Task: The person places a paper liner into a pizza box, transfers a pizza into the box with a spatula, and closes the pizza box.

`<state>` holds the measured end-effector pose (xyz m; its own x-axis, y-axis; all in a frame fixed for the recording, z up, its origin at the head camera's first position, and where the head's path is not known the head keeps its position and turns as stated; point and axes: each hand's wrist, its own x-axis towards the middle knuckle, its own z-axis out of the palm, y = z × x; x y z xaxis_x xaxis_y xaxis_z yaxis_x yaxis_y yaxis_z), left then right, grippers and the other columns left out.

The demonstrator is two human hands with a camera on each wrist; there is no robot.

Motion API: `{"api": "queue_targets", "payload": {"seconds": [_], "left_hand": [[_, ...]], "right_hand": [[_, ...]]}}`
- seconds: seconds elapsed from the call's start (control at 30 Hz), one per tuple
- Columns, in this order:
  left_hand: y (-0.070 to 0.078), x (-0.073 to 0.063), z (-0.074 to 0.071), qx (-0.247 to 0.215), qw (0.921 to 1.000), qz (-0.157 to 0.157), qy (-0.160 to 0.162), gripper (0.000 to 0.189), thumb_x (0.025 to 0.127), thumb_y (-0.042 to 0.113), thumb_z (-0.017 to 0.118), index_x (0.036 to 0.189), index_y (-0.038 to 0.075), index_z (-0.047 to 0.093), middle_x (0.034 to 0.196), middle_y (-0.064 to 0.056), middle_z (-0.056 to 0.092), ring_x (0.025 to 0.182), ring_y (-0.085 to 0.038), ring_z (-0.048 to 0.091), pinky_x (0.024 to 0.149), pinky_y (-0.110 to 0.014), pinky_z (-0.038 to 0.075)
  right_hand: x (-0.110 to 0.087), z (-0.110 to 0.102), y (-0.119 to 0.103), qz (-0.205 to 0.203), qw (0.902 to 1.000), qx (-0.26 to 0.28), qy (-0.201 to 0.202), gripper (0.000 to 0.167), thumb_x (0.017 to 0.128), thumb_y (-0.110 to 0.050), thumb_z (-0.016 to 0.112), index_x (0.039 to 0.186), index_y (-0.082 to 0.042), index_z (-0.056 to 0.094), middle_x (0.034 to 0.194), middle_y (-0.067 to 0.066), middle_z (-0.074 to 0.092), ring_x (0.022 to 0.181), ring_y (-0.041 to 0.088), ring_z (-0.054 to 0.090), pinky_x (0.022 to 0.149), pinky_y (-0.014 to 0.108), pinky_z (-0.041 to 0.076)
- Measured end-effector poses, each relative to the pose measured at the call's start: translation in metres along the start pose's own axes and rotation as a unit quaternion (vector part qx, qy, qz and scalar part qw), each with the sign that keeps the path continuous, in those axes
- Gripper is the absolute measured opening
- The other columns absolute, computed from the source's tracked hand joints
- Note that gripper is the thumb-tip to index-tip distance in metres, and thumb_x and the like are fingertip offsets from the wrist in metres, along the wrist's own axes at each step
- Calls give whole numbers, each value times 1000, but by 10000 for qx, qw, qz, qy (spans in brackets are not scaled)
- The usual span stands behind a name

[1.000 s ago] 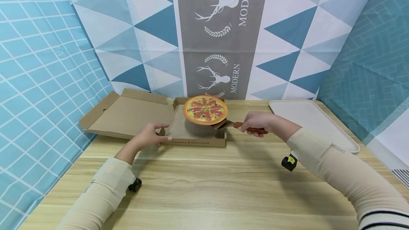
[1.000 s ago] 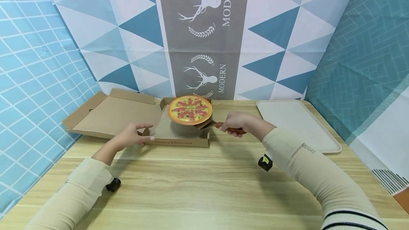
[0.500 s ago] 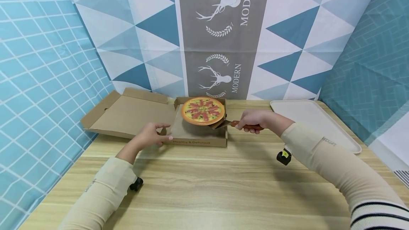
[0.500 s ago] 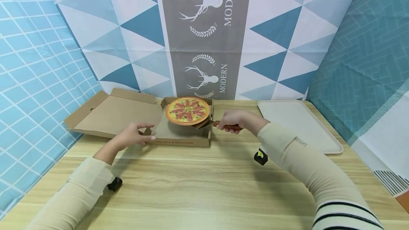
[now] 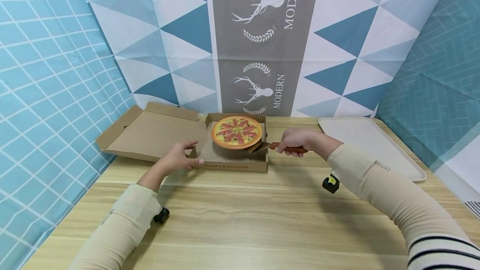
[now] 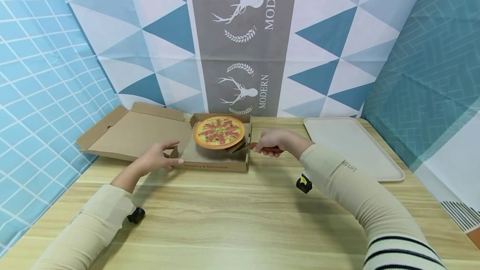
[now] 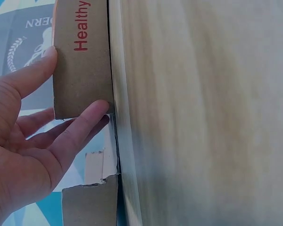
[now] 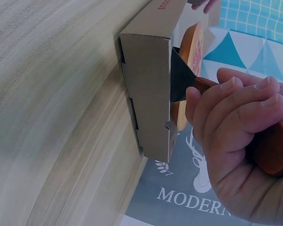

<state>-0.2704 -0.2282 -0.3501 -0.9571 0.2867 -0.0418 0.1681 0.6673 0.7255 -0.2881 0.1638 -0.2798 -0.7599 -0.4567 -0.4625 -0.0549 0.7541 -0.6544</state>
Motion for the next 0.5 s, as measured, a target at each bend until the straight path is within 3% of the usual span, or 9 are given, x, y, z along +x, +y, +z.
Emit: {"api": "queue_targets", "payload": {"seconds": [0.5], "left_hand": [[0,2,1,-124,9997,-218,-16,80,85,27,78,146,-4,37,147,-32,34,79,-26,70,89,-45,52]], "right_hand": [[-1,-10,-2,84,9999,-100,0,28,95,-19,60,69,-9,59,56,-1,46,43,9,39,44,23,37]]}}
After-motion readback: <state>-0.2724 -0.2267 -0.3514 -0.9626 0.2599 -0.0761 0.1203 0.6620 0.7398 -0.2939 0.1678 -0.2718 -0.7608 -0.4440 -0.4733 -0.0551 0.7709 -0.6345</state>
